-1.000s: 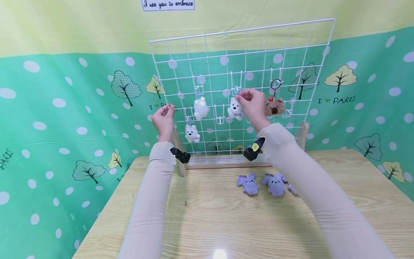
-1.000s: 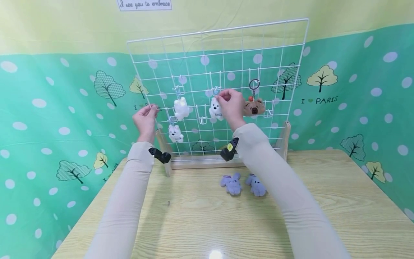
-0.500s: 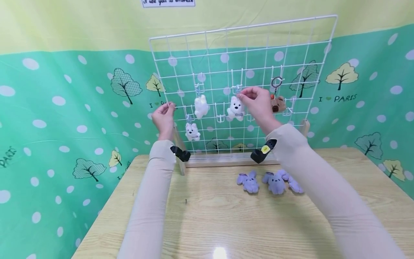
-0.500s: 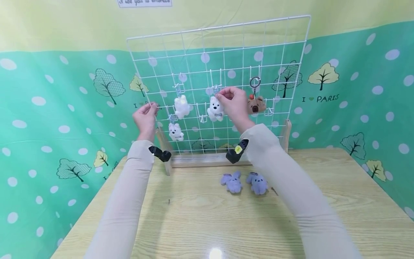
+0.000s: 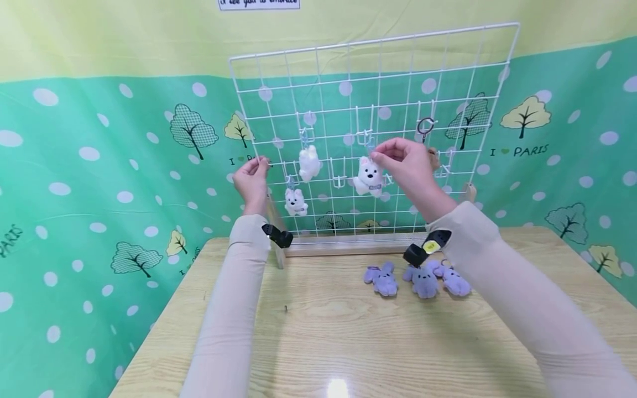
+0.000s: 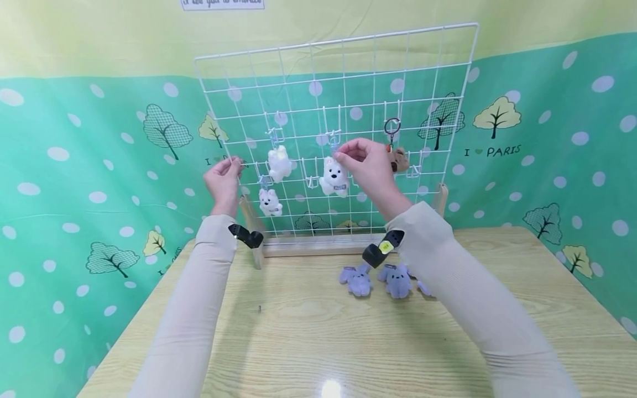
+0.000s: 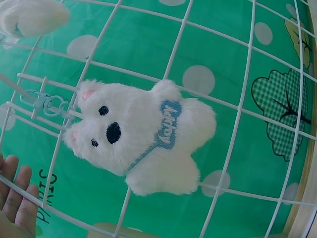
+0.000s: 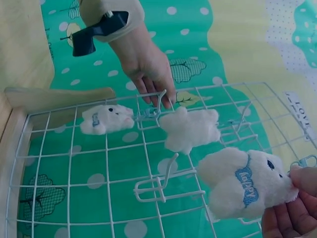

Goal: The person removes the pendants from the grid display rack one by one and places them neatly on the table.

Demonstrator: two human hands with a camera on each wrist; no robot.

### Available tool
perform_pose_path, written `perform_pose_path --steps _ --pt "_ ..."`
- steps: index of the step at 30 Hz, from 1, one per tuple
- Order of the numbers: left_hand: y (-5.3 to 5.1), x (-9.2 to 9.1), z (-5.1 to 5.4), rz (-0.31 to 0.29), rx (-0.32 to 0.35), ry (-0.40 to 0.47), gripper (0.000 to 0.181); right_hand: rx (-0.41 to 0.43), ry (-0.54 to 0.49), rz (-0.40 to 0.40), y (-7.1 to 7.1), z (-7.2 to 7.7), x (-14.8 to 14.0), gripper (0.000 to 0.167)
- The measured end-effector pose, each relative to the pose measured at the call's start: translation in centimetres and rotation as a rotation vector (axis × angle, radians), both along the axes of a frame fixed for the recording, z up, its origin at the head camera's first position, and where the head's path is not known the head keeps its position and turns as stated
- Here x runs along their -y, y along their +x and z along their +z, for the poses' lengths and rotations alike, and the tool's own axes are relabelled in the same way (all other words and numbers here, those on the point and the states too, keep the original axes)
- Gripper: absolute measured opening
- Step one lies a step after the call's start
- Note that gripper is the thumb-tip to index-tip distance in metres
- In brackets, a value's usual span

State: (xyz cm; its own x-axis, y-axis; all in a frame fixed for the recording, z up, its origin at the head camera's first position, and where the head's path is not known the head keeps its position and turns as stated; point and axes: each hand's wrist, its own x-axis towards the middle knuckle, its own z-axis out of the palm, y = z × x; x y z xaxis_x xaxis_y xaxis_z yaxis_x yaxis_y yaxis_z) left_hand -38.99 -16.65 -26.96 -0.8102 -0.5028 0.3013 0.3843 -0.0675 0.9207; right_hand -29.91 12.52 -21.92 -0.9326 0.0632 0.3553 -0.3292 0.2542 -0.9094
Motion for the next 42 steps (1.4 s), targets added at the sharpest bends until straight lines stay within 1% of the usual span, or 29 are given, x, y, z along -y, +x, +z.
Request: perform_pose_path --steps 4,8,11,14,17,21,24,28,30,33,37,42 --pt "0.1 0.0 0.0 0.000 -0.003 0.006 0.022 0.029 0.021 0.039 1.1 -1.0 -0.6 0.021" --pt "0.1 0.0 0.0 -0.001 0.001 0.007 0.023 0.037 0.052 0.086 2.1 -2.9 -1.5 0.019" --pt "0.1 0.0 0.0 -0.002 0.003 0.007 0.023 0.047 0.084 0.114 3.1 -4.4 -2.3 0.022" --pt "0.0 0.0 0.0 0.002 0.005 0.007 0.022 0.081 0.099 0.133 4.1 -5.7 -3.3 0.026" --pt "0.0 0.0 0.0 0.006 0.007 0.007 0.022 0.134 0.100 0.128 4.9 -7.1 -4.0 0.029" --pt "0.0 0.0 -0.1 0.013 0.005 0.006 0.022 0.189 0.114 0.099 5.7 -9.1 -4.7 0.029" --pt "0.0 0.0 -0.1 0.011 0.002 0.008 0.022 0.204 0.103 0.092 6.4 -10.6 -5.1 0.027" --pt "0.0 0.0 0.0 0.006 0.003 0.010 0.022 0.224 0.060 0.117 7.3 -12.7 -5.3 0.021" --pt "0.0 0.0 0.0 0.007 0.001 0.008 0.022 0.242 0.044 0.129 7.7 -13.6 -5.3 0.019" --pt "0.0 0.1 0.0 0.010 0.001 0.001 0.021 0.281 0.050 0.136 8.5 -14.9 -5.1 0.019" --pt "0.0 0.0 0.0 0.008 0.004 -0.004 0.020 0.316 0.058 0.163 9.3 -16.6 -5.0 0.023" --pt "0.0 -0.1 0.0 0.004 0.001 -0.001 0.022 0.322 0.024 0.227 10.1 -18.6 -4.9 0.023"
